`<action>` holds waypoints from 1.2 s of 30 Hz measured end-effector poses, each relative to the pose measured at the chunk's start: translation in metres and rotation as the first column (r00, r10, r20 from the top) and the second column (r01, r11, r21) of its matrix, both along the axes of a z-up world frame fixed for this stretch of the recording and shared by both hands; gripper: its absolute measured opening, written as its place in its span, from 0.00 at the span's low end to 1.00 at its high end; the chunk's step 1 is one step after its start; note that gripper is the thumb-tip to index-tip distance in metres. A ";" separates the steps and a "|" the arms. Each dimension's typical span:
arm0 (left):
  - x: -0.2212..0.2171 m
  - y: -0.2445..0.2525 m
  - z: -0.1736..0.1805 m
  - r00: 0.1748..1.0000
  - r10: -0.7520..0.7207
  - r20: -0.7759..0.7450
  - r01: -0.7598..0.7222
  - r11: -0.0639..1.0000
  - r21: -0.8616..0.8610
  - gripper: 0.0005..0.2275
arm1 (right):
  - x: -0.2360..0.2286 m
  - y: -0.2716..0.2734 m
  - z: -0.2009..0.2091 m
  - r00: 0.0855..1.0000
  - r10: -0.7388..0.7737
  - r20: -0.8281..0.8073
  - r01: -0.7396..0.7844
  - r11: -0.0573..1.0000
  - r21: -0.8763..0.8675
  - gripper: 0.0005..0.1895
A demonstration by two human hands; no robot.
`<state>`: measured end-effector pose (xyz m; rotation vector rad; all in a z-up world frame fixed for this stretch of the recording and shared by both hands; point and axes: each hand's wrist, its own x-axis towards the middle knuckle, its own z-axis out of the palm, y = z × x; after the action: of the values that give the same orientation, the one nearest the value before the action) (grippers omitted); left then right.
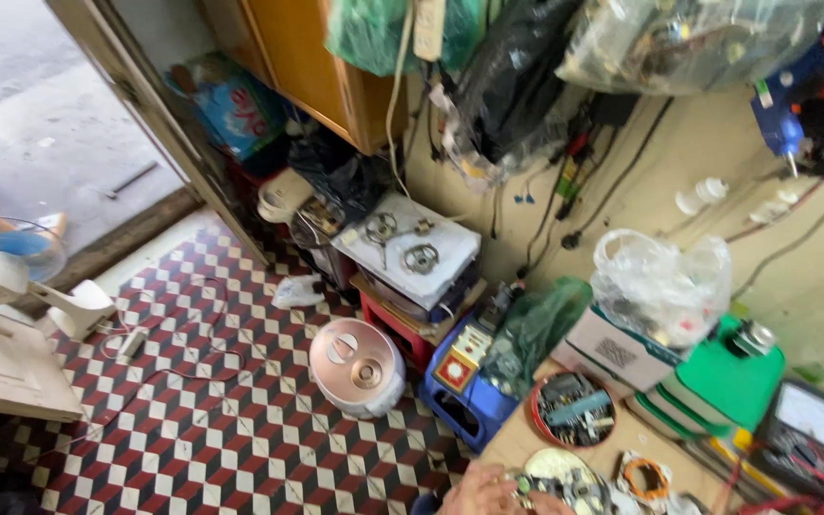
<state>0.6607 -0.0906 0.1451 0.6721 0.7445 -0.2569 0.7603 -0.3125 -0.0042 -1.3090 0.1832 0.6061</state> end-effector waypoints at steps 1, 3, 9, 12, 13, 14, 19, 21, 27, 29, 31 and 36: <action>0.010 -0.002 0.017 0.999 -0.030 -0.021 0.030 0.999 -0.021 0.26 | -0.019 -0.001 0.035 0.999 -0.026 -0.021 0.026 0.999 -0.018 0.20; 0.025 -0.001 0.046 0.995 -0.081 -0.051 0.078 0.995 -0.059 0.27 | -0.042 0.005 0.105 0.937 -0.203 -0.285 0.183 0.979 -0.096 0.19; 0.034 -0.007 0.081 0.995 -0.033 -0.099 0.031 0.999 -0.022 0.24 | -0.050 0.020 0.208 0.853 -0.326 -0.408 0.282 0.945 -0.167 0.18; 0.037 -0.004 0.092 0.994 -0.029 -0.107 0.029 1.000 -0.006 0.23 | -0.054 0.010 0.213 0.828 -0.409 -0.383 0.338 0.910 -0.241 0.19; 0.040 0.001 0.096 0.994 -0.038 -0.107 0.037 0.999 -0.011 0.23 | -0.054 0.000 0.209 0.825 -0.418 -0.381 0.345 0.906 -0.245 0.19; 0.043 0.006 0.099 0.993 -0.032 -0.110 0.033 0.999 0.008 0.23 | -0.053 -0.009 0.205 0.826 -0.425 -0.370 0.352 0.902 -0.252 0.19; 0.062 0.028 0.115 0.991 -0.042 -0.131 0.050 0.997 0.053 0.22 | -0.061 -0.055 0.169 0.818 -0.447 -0.364 0.394 0.894 -0.213 0.19; 0.071 0.036 0.123 0.990 -0.048 -0.135 0.061 0.994 0.090 0.21 | -0.070 -0.062 0.166 0.791 -0.501 -0.351 0.441 0.865 -0.241 0.19; 0.097 0.029 0.110 0.985 -0.131 -0.114 0.146 0.980 0.135 0.19 | -0.089 -0.062 0.167 0.732 -0.566 -0.380 0.470 0.823 -0.320 0.20; 0.099 0.028 0.109 0.985 -0.143 -0.101 0.157 0.977 0.147 0.19 | -0.090 -0.057 0.159 0.726 -0.565 -0.392 0.474 0.824 -0.311 0.20; 0.101 0.026 0.111 0.981 -0.177 -0.077 0.187 0.971 0.151 0.19 | -0.092 -0.055 0.155 0.712 -0.583 -0.392 0.497 0.812 -0.307 0.20; 0.102 0.022 0.114 0.970 -0.228 -0.082 0.239 0.957 0.163 0.19 | -0.082 -0.031 0.190 0.693 -0.606 -0.390 0.519 0.795 -0.313 0.19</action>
<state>0.7626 -0.0690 0.2596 0.9218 0.7526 -0.4356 0.6786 -0.3434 0.1860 -1.1643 1.0413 0.3616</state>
